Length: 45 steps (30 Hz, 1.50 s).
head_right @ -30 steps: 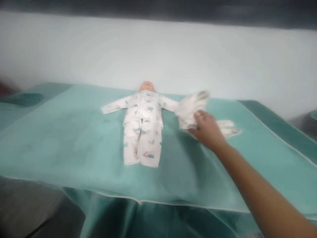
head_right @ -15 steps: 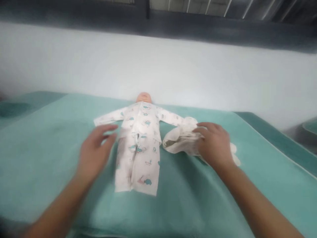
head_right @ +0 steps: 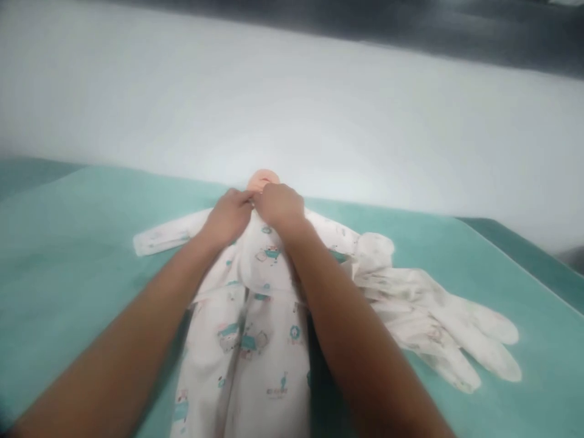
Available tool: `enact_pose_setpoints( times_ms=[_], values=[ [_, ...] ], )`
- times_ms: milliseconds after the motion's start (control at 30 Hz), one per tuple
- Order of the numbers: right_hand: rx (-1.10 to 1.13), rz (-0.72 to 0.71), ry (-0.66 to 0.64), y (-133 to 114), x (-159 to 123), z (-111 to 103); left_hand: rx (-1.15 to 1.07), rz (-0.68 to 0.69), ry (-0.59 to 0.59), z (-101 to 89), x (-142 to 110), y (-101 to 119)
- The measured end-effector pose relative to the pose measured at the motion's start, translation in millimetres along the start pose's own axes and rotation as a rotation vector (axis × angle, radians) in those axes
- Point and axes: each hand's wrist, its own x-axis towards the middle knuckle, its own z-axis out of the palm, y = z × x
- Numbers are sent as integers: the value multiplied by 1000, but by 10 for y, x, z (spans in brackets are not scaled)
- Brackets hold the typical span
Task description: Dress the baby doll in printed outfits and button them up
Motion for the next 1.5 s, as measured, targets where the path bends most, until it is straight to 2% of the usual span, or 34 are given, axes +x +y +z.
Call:
enact_pose_setpoints(
  times_ms=[100, 200, 300, 367, 467, 533, 667, 833, 900, 1000, 1133, 1300, 1400, 1500],
  values=[
    [139, 72, 143, 168, -44, 49, -23, -28, -32, -16, 2, 43],
    [232, 180, 252, 303, -244, 54, -149, 9, 21, -36, -80, 52],
    [317, 169, 322, 288, -516, -13, -313, 87, 46, -64, -228, 4],
    [300, 99, 244, 189, -677, -85, -385, 116, 38, -75, -312, -45],
    [144, -17, 47, 8, -827, -176, -467, 124, 33, -65, -364, -108],
    [35, -63, 11, -68, -860, -201, -485, 112, 28, -48, -359, -126],
    [-35, -116, 33, -56, -842, -176, -428, 85, 28, -21, -337, -111],
    [274, -200, 62, 99, -827, -110, -309, 118, 66, -16, -338, -85],
    [342, -162, 101, 137, -819, -79, -291, 117, 64, -23, -342, -79],
    [320, -121, 159, 153, -782, -30, -286, 104, 30, -39, -348, -66],
    [309, -120, 171, 153, -739, 24, -295, 112, -18, -54, -361, -38],
    [474, 59, 343, 156, -884, 38, -372, 117, -2, -133, -474, -15],
    [440, 41, 363, 103, -1061, -33, -389, 182, -112, -249, -576, -37],
    [261, -45, 196, -22, -1221, -162, -328, 224, -245, -337, -630, -70]
  ],
)
